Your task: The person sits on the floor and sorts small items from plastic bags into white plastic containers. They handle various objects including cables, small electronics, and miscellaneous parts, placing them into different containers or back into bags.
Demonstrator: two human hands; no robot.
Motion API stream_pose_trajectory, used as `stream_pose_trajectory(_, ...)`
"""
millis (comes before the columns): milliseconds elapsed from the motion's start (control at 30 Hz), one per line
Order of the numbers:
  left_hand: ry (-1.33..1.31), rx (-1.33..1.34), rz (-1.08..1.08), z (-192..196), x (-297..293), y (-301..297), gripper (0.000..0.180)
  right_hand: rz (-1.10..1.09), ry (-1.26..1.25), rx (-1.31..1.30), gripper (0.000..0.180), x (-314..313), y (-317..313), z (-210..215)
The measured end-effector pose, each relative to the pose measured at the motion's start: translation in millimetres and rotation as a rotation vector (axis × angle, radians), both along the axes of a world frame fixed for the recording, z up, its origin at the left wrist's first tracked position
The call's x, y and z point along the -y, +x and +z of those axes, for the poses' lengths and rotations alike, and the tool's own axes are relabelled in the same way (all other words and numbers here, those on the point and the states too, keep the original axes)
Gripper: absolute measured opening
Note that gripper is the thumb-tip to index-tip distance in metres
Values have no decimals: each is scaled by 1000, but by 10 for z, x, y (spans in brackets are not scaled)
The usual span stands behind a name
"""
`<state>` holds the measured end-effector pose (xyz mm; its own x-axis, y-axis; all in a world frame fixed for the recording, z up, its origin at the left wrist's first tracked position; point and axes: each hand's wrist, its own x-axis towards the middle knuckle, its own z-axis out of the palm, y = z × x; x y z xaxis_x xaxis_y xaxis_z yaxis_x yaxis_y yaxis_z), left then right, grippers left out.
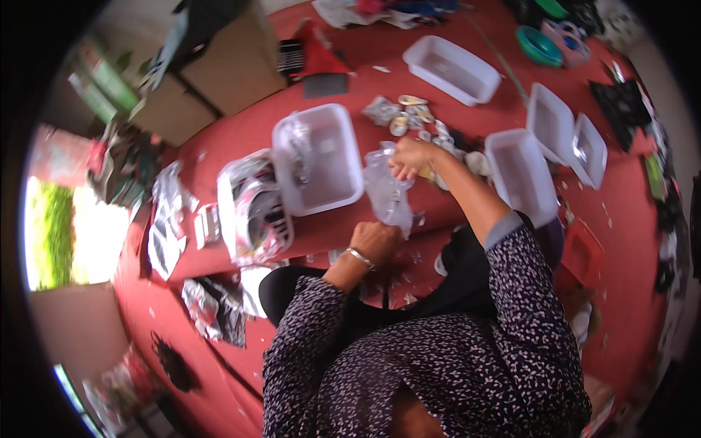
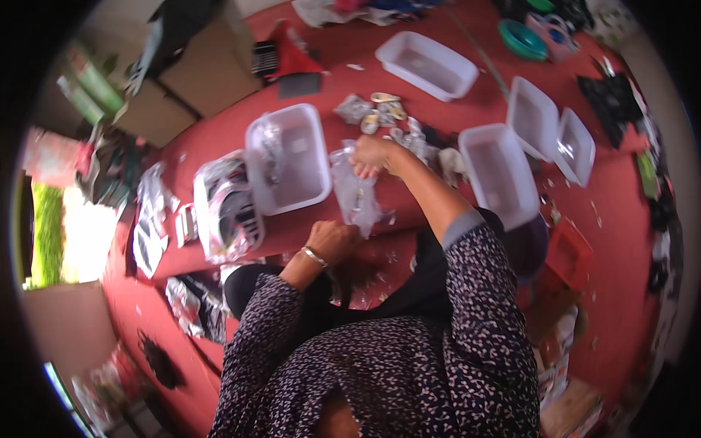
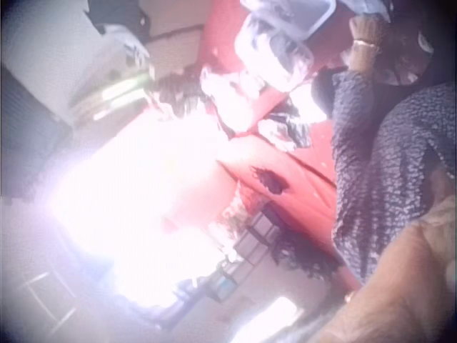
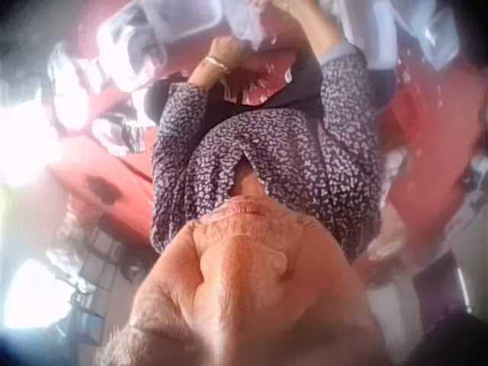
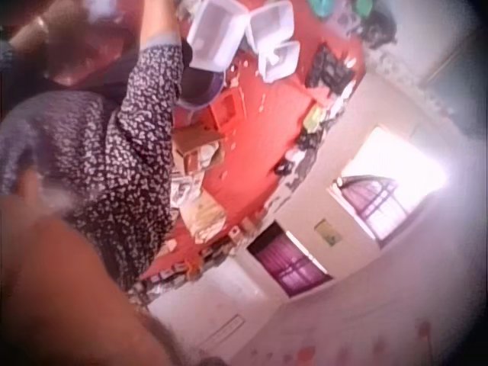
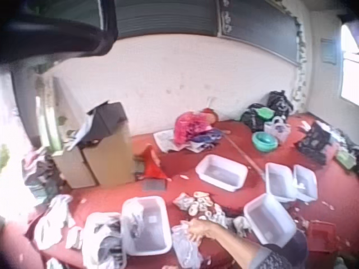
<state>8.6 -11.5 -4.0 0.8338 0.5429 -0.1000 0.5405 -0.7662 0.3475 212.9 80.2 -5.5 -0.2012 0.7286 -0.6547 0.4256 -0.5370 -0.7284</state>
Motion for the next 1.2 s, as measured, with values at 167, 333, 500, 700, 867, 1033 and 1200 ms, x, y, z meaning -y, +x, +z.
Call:
stream_pose_trajectory(167,-24,62,-5,114,-30,124,24,-472,180,67,16,-218,933,196)
stream_pose_trajectory(333,-104,54,-8,136,-41,133,24,-626,282,375,11,-463,1262,-199)
stream_pose_trajectory(500,-141,126,-67,64,-122,165,17,-170,653,801,16,-884,1062,-857)
stream_pose_trajectory(700,-209,116,-112,23,-170,190,13,206,635,758,54,-1390,609,-1063)
stream_pose_trajectory(867,-241,149,-48,-48,-208,179,18,609,619,1039,81,-1705,411,-1138)
stream_pose_trajectory(1033,-225,124,-41,-66,-265,196,18,587,691,1136,49,-1755,510,-1211)
stream_pose_trajectory(1200,-200,125,-37,-108,-245,177,21,569,793,1069,34,-1735,602,-1033)
